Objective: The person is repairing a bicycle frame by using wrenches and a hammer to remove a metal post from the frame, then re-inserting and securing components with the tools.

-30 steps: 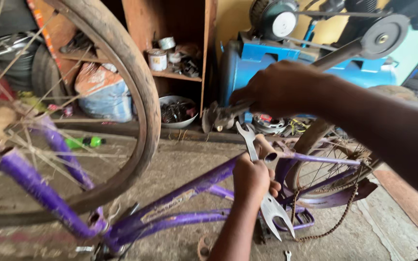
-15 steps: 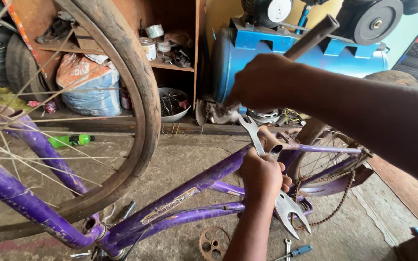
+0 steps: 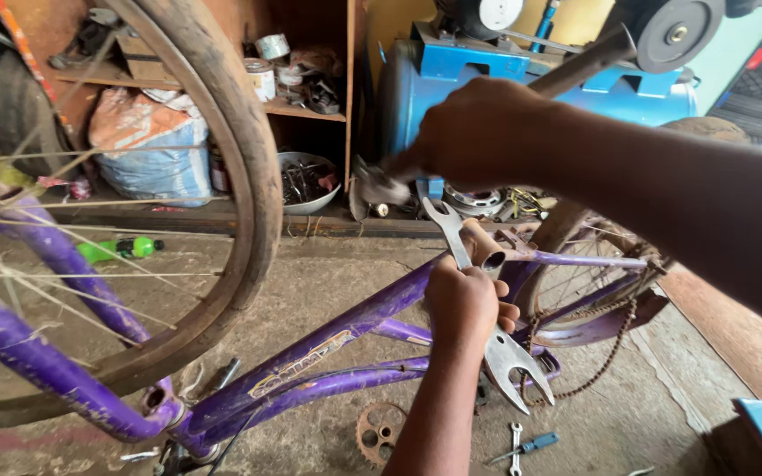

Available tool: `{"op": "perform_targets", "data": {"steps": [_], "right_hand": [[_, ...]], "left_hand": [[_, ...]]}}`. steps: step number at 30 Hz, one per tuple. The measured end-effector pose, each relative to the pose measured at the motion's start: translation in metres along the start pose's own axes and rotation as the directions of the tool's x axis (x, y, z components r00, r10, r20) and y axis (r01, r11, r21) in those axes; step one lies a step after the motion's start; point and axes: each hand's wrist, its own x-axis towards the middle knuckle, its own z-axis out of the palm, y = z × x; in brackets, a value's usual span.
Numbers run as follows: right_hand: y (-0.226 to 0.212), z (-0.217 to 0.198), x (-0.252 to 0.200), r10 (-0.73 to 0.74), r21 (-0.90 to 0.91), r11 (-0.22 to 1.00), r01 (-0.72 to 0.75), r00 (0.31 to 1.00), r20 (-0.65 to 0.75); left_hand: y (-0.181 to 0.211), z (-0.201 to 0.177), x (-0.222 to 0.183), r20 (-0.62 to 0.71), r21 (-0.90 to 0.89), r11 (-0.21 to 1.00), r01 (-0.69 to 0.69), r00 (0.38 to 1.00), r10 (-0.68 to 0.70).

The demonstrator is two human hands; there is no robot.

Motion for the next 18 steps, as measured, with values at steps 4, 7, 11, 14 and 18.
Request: {"op": "perform_targets", "data": {"steps": [4,7,11,14,18], "right_hand": [[0.004,0.01,-0.003,-0.08,-0.075,0.994,0.074,0.993,-0.088],[-0.002,0.013,-0.001,-0.181,-0.219,0.961,0.171,0.983,-0.029],[-0.002,-0.002,-0.003,-0.058,-0.043,0.997,0.058,0.998,0.003],[-0.002,0.0,-0.013,0.025,0.208,0.978,-0.008,0.997,-0.076],[0.003,0.006,-0.011,-0.148,-0.187,0.973,0.138,0.988,-0.044]], "left_hand": [[0.002,0.004,-0.002,-0.013,-0.007,1.0,0.023,1.0,-0.023],[0.001,0.004,-0.007,-0.016,0.009,1.0,-0.009,1.0,0.01],[-0.002,0.01,-0.006,-0.019,-0.054,0.999,0.004,1.0,-0.005],[-0.003,0.007,-0.003,-0.018,-0.065,0.998,0.005,1.0,-0.006],[-0.001,0.004,-0.005,-0.018,-0.04,0.999,-0.011,1.0,0.011]]}}
